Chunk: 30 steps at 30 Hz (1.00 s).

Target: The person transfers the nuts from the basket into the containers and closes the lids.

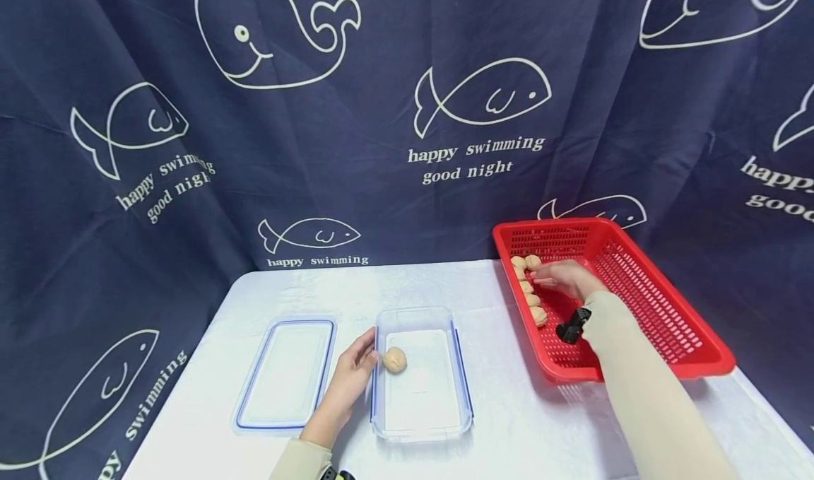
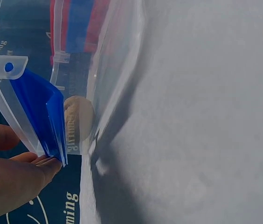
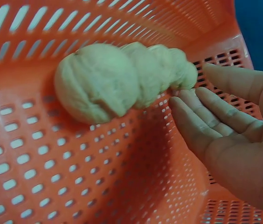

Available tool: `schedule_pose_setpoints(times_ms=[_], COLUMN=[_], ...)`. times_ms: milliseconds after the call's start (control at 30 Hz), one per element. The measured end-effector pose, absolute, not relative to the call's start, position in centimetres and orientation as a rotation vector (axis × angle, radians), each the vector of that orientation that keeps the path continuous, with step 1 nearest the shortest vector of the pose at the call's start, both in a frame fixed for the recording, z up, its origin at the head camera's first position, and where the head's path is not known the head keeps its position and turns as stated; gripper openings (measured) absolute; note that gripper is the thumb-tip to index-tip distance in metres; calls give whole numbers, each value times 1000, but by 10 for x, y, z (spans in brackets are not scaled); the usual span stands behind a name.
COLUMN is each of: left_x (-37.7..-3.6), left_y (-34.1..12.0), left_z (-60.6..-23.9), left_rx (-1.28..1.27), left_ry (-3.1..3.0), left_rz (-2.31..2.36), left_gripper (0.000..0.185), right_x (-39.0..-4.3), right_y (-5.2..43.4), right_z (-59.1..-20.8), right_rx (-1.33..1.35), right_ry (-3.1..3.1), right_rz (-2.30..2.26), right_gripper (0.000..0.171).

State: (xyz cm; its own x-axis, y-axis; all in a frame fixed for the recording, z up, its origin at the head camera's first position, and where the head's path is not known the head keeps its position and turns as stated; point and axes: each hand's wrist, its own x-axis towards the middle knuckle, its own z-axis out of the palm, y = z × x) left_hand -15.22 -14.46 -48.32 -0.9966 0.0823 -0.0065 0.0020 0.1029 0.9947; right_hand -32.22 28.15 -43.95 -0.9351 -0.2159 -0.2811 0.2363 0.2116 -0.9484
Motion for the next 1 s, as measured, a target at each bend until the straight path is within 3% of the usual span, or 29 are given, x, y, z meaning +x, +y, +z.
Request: schedule_pose_setpoints(times_ms=[233, 400, 667, 900, 1000], left_x=[-152, -152, -152, -151, -151], left_y=[-144, -144, -144, -144, -144], left_z=[-483, -484, -483, -482, -482], left_rx=[92, 90, 93, 93, 91], left_ry=[2279, 2269, 2278, 2265, 2269], left_rz=[2068, 2071, 2065, 2076, 2074], left_gripper=[49, 49, 49, 49, 49], right_x=[-317, -316, -315, -321, -322], right_y=[288, 286, 286, 277, 277], right_z=[-451, -452, -453, -455, -456], right_rx=[-102, -107, -357, -43, -27], right_ry=[2022, 2023, 2085, 2107, 2118], right_rz=[-1781, -1745, -1669, -1634, -1630], right_gripper=[37, 40, 38, 45, 47])
